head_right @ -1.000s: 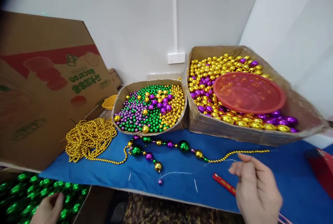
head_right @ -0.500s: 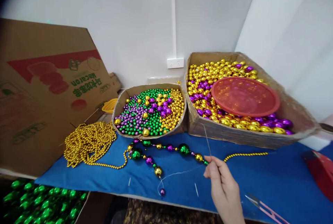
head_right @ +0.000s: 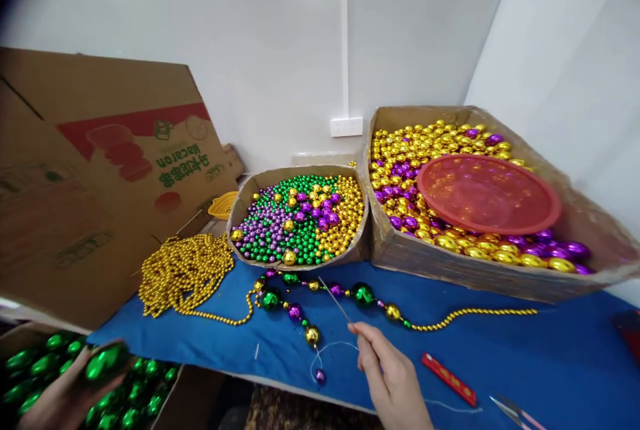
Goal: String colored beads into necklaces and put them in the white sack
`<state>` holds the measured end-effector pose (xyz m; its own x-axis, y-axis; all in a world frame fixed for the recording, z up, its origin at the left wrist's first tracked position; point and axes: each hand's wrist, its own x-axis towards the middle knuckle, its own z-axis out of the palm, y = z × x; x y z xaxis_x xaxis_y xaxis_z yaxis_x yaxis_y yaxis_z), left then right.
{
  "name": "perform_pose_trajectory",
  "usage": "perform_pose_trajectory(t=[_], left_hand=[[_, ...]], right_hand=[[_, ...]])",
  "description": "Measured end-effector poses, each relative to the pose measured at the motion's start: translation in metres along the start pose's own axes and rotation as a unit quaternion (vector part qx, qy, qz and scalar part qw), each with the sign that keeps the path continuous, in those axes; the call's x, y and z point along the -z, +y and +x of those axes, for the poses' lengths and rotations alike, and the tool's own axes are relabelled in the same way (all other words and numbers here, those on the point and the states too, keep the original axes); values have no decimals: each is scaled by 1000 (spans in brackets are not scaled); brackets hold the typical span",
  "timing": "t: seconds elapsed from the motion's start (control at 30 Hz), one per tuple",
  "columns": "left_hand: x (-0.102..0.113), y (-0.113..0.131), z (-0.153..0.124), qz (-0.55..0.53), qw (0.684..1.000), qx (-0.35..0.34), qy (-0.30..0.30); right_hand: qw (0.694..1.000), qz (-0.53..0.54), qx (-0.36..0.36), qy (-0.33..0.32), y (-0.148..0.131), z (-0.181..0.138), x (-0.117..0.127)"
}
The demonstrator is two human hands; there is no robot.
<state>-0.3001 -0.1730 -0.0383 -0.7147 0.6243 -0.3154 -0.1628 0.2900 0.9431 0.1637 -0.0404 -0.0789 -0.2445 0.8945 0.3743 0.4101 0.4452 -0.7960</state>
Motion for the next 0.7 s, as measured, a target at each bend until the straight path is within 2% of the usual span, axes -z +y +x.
perform_pose_trajectory(t=[0.07,0.13,0.2,0.3,0.37,0.5,0.7], left_hand=[[-30,16,-7,-72,995,-25,-68],[-77,29,-11,-97,979,-73,-163],[-131,35,-15,-122,951,-78,-274],[-199,26,-26,-169,903,-59,-390],[-227,15,-34,-197,880,-41,-430],[-253,-1,-44,-227,860,-2,-457],[-259,-4,-48,-207,857,15,-471]], right_hand=[[999,-24,33,-16,-3,-2,-9],[996,-49,74,-21,-6,-2,-14],[990,-68,126,-19,-7,-3,-16],[979,-91,182,-11,-7,-3,-12],[975,-106,196,-2,-6,-4,-7],[972,-129,198,4,-3,-7,-1],[964,-165,207,11,4,-9,-2]])
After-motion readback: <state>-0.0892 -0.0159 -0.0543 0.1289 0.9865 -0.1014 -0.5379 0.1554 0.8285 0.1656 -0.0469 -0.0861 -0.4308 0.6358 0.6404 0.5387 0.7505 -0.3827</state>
